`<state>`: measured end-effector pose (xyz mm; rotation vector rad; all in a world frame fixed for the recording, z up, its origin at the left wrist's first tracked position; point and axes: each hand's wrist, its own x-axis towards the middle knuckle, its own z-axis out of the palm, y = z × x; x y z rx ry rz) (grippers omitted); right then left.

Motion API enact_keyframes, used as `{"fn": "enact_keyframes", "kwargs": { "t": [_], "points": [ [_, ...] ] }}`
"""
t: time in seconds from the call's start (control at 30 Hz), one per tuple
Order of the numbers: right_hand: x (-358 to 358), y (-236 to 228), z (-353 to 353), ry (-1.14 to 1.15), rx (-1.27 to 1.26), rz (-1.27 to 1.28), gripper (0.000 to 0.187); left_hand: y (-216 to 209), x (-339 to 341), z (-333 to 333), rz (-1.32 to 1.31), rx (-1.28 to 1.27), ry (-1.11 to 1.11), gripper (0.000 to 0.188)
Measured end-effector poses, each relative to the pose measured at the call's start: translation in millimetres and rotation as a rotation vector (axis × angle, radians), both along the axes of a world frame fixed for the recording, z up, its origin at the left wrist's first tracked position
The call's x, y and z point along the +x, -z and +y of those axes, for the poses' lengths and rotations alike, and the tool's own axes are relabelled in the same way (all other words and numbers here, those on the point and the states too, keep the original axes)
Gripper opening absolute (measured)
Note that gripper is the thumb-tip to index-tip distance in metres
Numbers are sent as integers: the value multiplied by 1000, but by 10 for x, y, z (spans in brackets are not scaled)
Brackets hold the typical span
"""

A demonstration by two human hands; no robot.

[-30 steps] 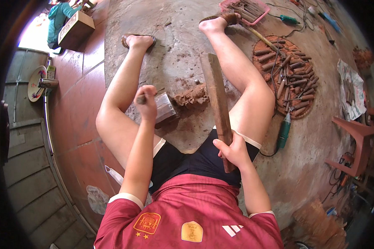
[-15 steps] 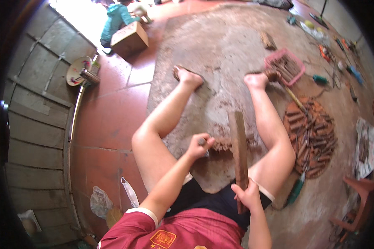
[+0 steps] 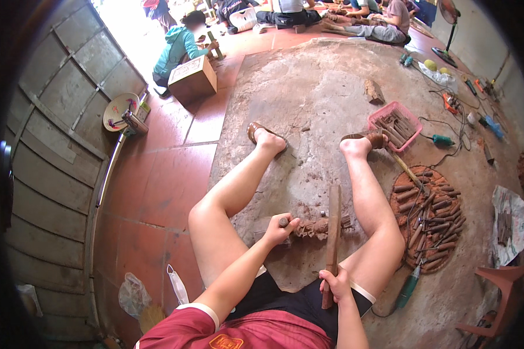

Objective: The person sits on the floor and uses a chisel and a wooden mallet to carve a small piece of wood held between their legs. They repeatedly strike the chisel to remove wood shavings, occasionally adjusting the wood's position. Other people are visible in the background working on similar tasks.

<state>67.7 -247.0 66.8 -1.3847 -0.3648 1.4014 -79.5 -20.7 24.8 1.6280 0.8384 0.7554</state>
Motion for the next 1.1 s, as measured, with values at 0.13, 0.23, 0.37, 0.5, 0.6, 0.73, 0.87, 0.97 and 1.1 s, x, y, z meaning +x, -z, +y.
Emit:
{"fn": "enact_keyframes", "kwargs": {
  "t": [0.13, 0.23, 0.37, 0.5, 0.6, 0.73, 0.87, 0.97, 1.1],
  "points": [
    [6, 85, -18, 40, 22, 58, 26, 24, -14, 17, -9, -43, 5, 31],
    [12, 101, -39, 75, 35, 81, 26, 10, 0, 5, -1, -45, -1, 31],
    [0, 98, -55, 96, 39, 125, 24, 6, 11, -15, -33, -6, -13, 31],
    [-20, 40, -35, 100, 30, 123, 24, -39, 7, -20, -38, -22, -9, 30],
    [-31, -3, -21, 92, 16, 101, 25, -47, 2, -21, -41, -35, -8, 30],
    [-32, 26, -25, 87, 13, 87, 26, -20, -4, -7, -23, -25, -2, 30],
    [-32, 29, -21, 83, 12, 89, 26, 4, -3, 0, -27, -25, 7, 30],
    [-30, 45, -19, 83, 3, 85, 25, -2, -7, -9, -16, -24, 1, 29],
    [-28, 35, -7, 76, -2, 76, 25, -35, -3, -28, -14, -26, -6, 29]
  ]
}}
